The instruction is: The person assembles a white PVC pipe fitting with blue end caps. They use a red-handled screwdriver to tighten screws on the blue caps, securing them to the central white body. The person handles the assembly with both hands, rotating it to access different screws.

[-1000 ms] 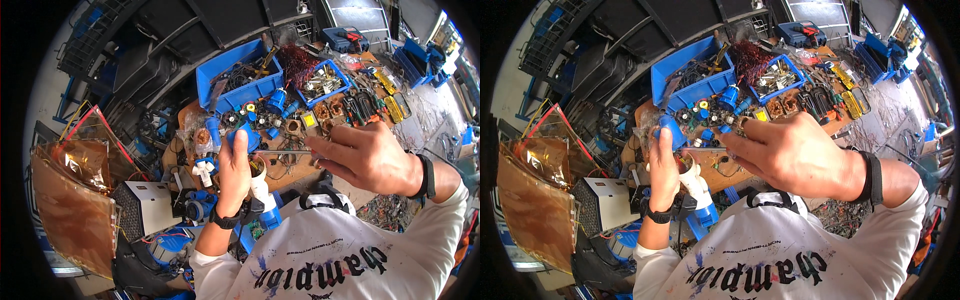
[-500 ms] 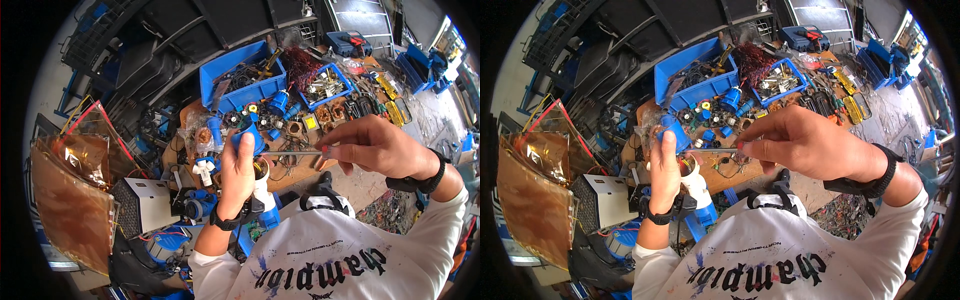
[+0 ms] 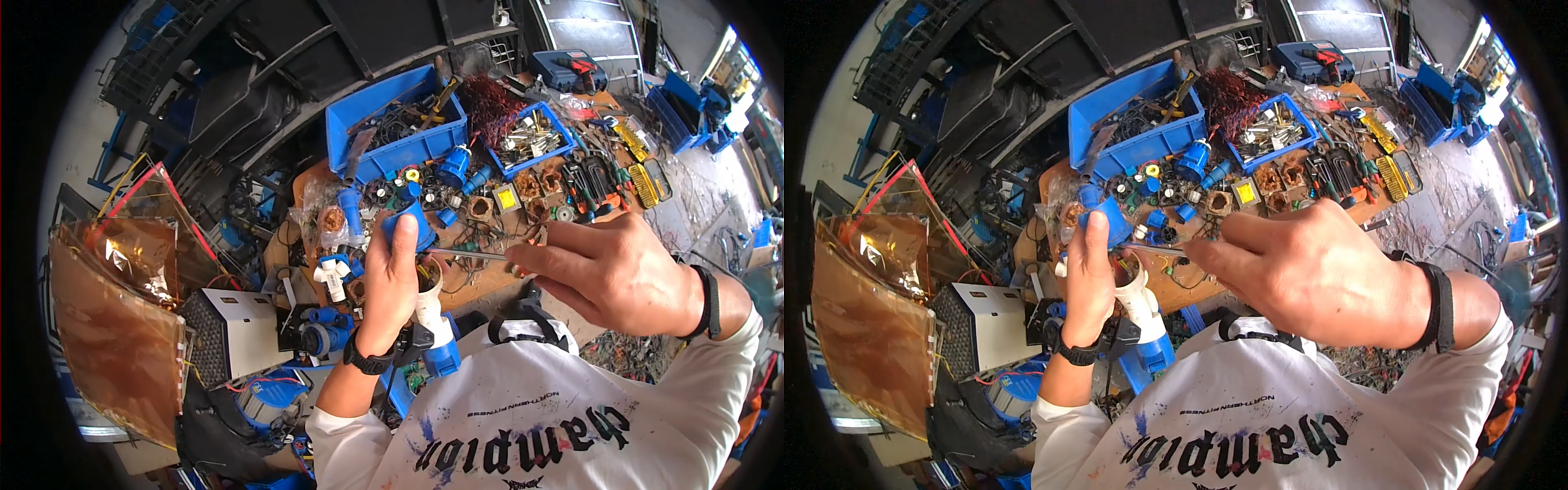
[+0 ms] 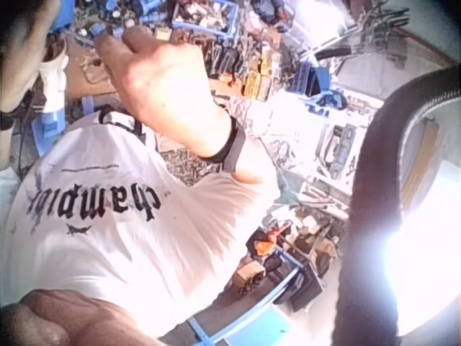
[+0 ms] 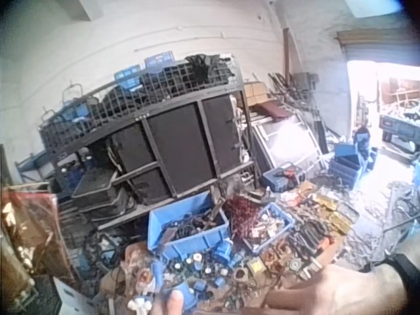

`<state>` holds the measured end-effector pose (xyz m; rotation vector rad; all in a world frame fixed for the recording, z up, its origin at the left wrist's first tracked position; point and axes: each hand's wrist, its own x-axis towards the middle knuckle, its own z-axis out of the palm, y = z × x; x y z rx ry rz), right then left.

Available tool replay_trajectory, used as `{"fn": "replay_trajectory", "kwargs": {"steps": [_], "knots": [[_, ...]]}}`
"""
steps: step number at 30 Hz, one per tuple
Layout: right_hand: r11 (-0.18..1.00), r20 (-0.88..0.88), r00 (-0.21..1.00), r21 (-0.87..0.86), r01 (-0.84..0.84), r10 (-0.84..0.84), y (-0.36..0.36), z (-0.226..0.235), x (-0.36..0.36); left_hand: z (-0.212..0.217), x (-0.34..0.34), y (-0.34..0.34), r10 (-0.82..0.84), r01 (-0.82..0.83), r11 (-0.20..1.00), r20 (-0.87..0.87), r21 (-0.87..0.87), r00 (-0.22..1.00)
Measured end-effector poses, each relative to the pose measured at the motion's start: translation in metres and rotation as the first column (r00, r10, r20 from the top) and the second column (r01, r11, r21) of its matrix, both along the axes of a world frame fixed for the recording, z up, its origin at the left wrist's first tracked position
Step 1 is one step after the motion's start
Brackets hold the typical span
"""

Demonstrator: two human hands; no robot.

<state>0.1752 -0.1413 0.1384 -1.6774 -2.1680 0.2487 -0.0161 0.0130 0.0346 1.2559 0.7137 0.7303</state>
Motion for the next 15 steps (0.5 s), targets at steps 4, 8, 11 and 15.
{"fn": "replay_trajectory", "kwargs": {"steps": [4,8,11,15], "knots": [[0.987,-0.345,0.927,-0.114,0.114,-0.147,0.004,-0.008,0.005,0.001,-0.002,-0.001,0.016,-0.016,1.0,0.02,0.001,1.0],[0.919,-0.473,0.828,-0.375,0.121,-0.302,0.003,0.0,0.009,0.0,-0.003,-0.002,0.033,-0.03,0.993,-0.025,0.116,0.999],[0.882,-0.472,0.819,-0.464,0.084,-0.327,0.007,0.004,0.01,-0.002,-0.005,0.0,0.01,-0.009,0.998,-0.007,0.058,1.0],[0.792,-0.458,0.774,-0.604,0.091,-0.438,0.012,0.01,0.011,-0.014,-0.008,0.004,0.028,-0.015,0.983,-0.072,0.183,0.997]]}}
